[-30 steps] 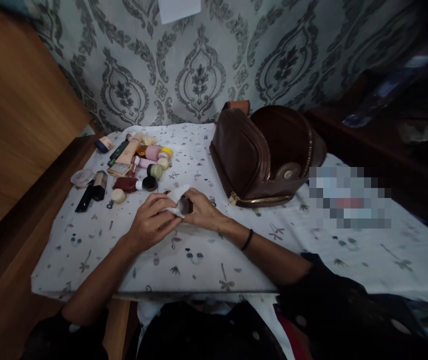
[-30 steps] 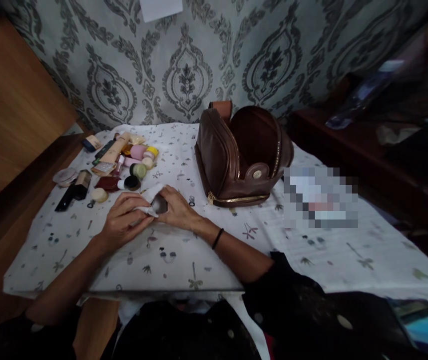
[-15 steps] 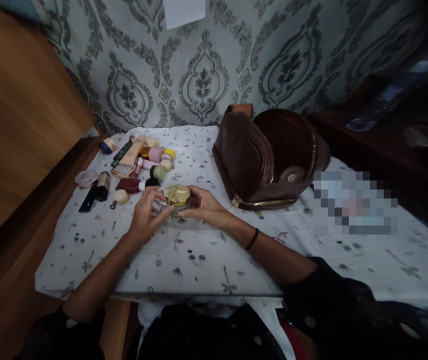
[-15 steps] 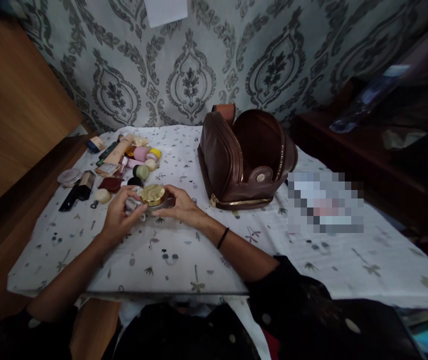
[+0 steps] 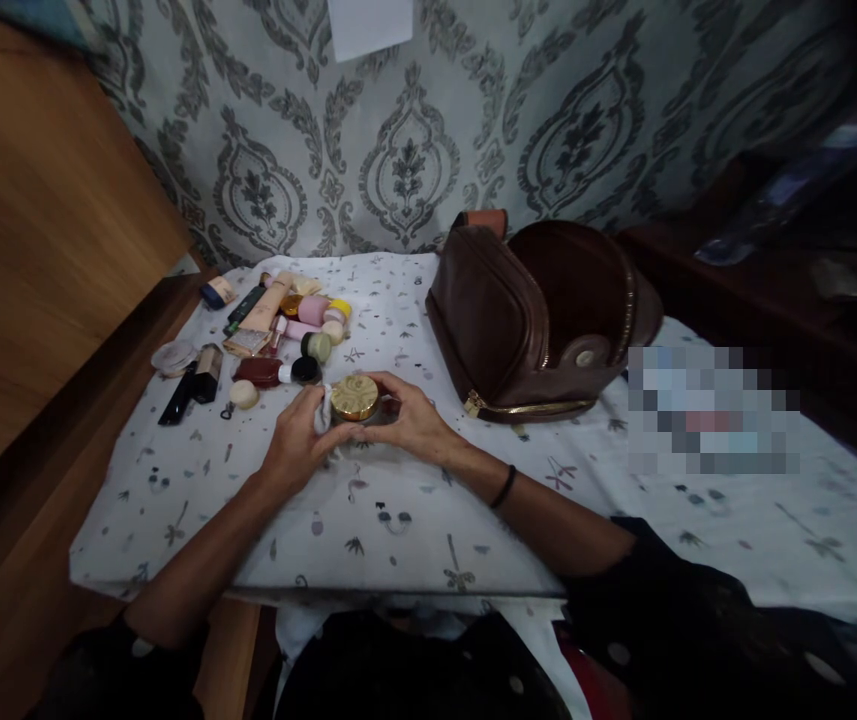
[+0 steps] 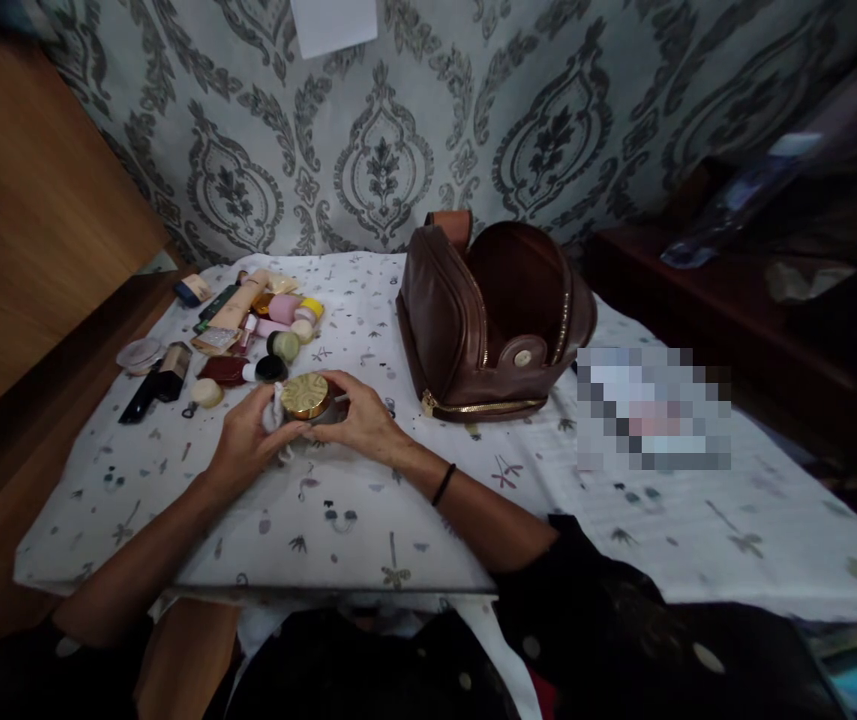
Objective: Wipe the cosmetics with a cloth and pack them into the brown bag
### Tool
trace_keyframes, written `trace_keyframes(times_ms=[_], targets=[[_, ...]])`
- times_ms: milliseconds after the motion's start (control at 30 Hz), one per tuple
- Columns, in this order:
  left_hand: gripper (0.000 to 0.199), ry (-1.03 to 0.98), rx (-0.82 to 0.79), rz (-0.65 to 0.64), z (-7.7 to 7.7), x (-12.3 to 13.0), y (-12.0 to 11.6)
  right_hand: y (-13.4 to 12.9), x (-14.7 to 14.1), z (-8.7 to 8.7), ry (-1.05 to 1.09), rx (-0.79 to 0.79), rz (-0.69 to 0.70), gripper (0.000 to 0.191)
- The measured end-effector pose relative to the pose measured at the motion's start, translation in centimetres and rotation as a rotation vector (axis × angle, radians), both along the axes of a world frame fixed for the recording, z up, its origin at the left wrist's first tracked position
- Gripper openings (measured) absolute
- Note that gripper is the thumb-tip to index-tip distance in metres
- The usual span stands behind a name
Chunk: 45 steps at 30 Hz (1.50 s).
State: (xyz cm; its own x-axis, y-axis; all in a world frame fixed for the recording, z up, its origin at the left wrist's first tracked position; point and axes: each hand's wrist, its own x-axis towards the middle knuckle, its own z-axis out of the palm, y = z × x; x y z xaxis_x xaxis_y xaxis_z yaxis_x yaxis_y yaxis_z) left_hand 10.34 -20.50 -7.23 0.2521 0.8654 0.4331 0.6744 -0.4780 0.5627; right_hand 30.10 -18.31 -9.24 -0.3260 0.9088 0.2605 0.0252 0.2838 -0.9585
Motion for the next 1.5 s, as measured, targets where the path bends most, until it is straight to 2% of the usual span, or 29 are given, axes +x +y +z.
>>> trace_keyframes(times_ms=[200, 300, 400, 533, 600, 667, 767, 867, 967, 1167, 1300, 1500], targets=[[0.032, -0.005, 0.136, 0.073, -0.66, 0.35, -0.53, -0.07, 0.11, 0.2, -0.024, -0.02, -0.04, 0.06], [0.03, -0.008, 0.27, 0.038, -0.84, 0.52, -0.7, -0.1, 0.08, 0.17, 0.035, -0.05, -0.009, 0.059], [0.039, 0.012, 0.348, -0.058, -0.77, 0.5, -0.78, -0.12, -0.08, 0.16, 0.143, -0.095, 0.05, 0.065], [0.062, 0.072, 0.307, -0.182, -0.66, 0.39, -0.74, -0.3, -0.27, 0.39, 0.296, -0.243, 0.113, 0.073], [0.075, 0.099, 0.258, -0.198, -0.73, 0.4, -0.64, -0.44, -0.26, 0.53, 0.332, -0.314, 0.118, 0.069], [0.079, 0.103, 0.222, -0.19, -0.82, 0.45, -0.52, -0.54, -0.21, 0.63, 0.33, -0.347, 0.098, 0.066], [0.075, 0.083, 0.186, -0.181, -0.79, 0.48, -0.42, -0.58, -0.13, 0.71, 0.322, -0.389, 0.105, 0.062], [0.07, 0.054, 0.153, -0.198, -0.48, 0.37, -0.52, -0.49, -0.04, 0.79, 0.38, -0.452, 0.172, 0.057], [0.064, 0.032, 0.154, -0.217, -0.15, 0.28, -0.7, -0.32, 0.09, 0.76, 0.395, -0.449, 0.198, 0.057], [0.053, 0.096, 0.313, -0.269, -0.12, 0.4, -0.59, -0.2, -0.02, 0.36, 0.444, -0.469, 0.149, 0.056], [0.053, 0.18, 0.442, -0.317, -0.02, 0.43, -0.33, -0.34, -0.37, 0.53, 0.515, -0.509, 0.132, 0.053], [0.055, 0.239, 0.471, -0.406, 0.15, 0.72, -0.63, -0.38, -0.47, 0.98, 0.596, -0.602, 0.071, 0.048]])
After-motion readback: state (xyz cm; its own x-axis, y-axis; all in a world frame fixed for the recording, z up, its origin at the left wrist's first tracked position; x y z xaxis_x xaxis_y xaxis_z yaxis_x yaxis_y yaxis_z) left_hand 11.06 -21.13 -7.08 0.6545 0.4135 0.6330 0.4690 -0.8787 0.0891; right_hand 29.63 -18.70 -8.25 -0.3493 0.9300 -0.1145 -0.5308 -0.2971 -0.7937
